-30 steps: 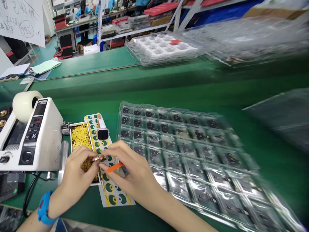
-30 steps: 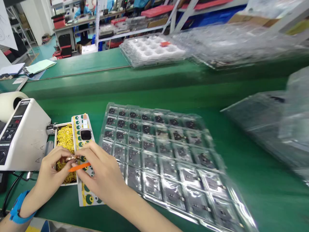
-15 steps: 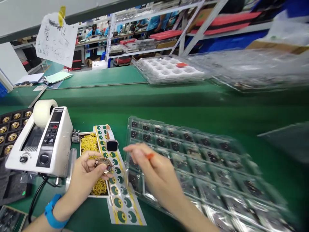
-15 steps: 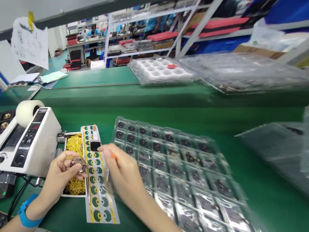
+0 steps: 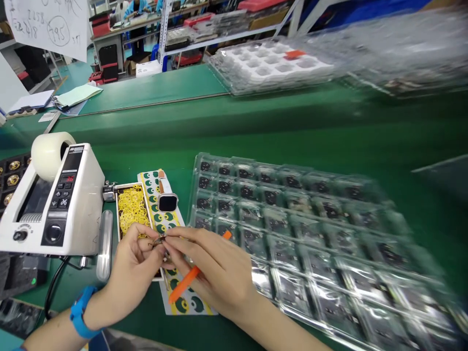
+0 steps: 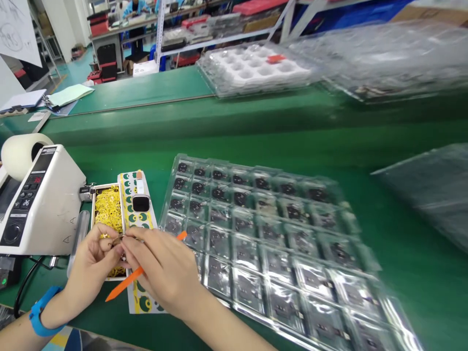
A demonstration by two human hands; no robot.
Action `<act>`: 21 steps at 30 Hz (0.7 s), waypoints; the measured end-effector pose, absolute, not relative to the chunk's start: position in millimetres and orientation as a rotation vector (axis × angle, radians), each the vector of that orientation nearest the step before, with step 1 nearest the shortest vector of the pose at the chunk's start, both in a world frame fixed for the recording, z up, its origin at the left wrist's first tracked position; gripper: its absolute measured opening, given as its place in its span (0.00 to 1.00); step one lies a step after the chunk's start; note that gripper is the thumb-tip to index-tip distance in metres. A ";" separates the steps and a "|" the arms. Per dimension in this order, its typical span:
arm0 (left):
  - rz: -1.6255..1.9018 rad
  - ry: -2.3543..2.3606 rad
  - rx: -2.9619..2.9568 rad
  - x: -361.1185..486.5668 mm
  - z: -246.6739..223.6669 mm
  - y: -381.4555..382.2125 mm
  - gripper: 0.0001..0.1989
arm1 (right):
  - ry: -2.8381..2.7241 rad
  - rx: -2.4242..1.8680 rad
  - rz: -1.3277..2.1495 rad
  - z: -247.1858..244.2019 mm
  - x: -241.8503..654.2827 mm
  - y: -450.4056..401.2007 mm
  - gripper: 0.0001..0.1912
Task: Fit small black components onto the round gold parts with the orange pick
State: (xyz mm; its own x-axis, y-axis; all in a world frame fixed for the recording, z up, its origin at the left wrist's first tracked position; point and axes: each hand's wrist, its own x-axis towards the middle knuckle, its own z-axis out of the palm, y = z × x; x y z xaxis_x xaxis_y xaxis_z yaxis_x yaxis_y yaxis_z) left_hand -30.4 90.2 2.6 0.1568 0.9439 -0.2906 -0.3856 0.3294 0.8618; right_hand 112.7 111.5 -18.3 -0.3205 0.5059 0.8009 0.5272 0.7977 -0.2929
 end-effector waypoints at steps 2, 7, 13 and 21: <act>1.095 0.947 0.746 -30.1 2.0 88.0 0.19 | -1.977 -0.757 0.005 -18.6 112.4 112.4 0.04; 1.101 0.963 0.847 -32.9 -1.2 83.3 0.17 | -2.007 -0.712 -0.035 -18.9 114.8 113.8 0.04; 1.101 1.008 0.911 -35.3 -9.7 81.0 0.13 | -2.081 -0.666 -0.148 -18.2 119.2 114.5 0.08; 1.067 1.153 1.101 -36.7 -16.2 76.6 0.06 | -2.081 -0.673 -0.178 -18.7 117.5 114.3 0.07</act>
